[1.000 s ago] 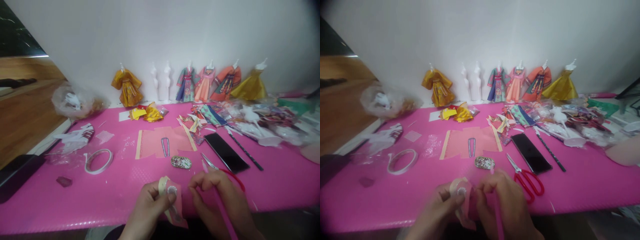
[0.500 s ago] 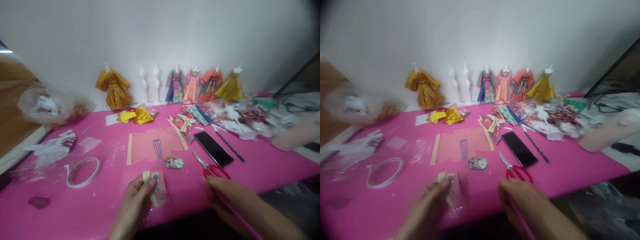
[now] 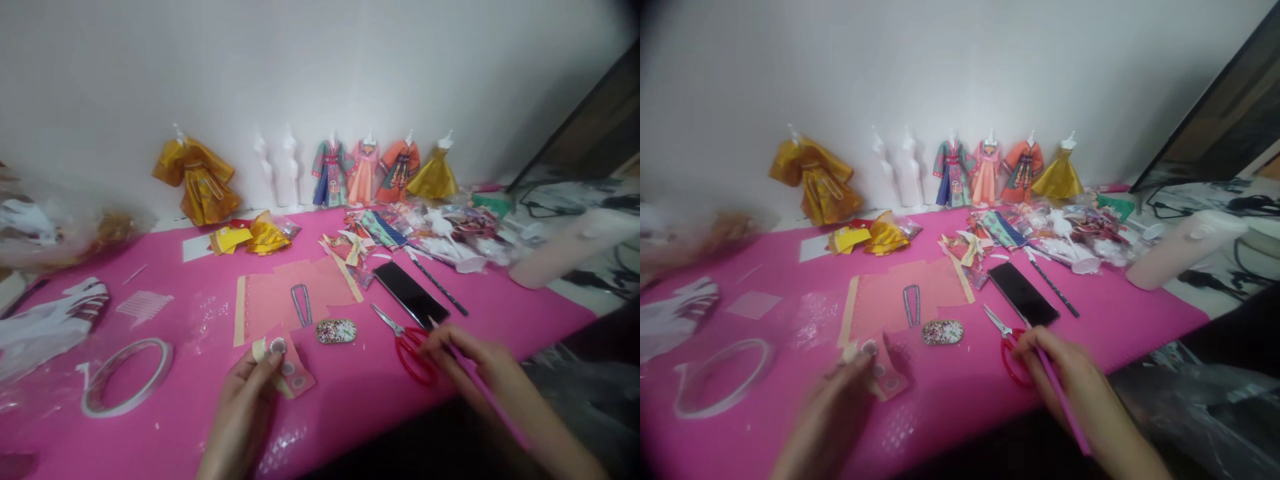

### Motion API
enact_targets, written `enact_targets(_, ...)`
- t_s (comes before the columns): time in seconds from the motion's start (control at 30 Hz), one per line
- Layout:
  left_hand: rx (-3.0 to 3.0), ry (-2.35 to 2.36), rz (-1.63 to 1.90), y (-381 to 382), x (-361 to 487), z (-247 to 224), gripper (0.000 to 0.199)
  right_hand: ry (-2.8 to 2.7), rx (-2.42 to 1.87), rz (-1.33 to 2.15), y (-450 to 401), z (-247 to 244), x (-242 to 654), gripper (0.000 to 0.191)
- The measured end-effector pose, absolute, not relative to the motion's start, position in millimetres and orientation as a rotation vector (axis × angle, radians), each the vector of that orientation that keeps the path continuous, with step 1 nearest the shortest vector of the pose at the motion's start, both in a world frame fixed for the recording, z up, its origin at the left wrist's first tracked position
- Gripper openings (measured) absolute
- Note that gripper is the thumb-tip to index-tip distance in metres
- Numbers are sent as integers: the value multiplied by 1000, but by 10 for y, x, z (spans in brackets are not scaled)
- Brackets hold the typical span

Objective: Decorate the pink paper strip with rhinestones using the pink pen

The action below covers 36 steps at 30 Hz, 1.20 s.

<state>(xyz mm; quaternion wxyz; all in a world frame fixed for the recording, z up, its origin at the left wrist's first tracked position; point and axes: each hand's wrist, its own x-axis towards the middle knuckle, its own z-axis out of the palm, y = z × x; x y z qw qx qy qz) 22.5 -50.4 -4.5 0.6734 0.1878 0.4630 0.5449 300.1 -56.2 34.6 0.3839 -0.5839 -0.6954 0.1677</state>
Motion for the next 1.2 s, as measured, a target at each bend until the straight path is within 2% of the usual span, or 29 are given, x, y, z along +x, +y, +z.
enact_targets(0.13,427,1031,1207,-507,240,-93,23,-1831,-1490,526,-434,127,2864,10)
enact_targets(0.47,386,963,1172,-539,235,-152,20,-2066,-1376,472,-358,-363,2562,23)
enact_targets(1.07,353,1052,1221,-549,310,-51,22,-2017,-1265,603,-340,-404,2622,15)
enact_targets(1.13,363,1042,1216,-548,314,-46,21,-1931,-1263,643,-310,-319,2598,15)
enact_targets(1.2,376,1053,1202,-550,319,-32,19,-1734,-1322,747,-256,-208,2546,22)
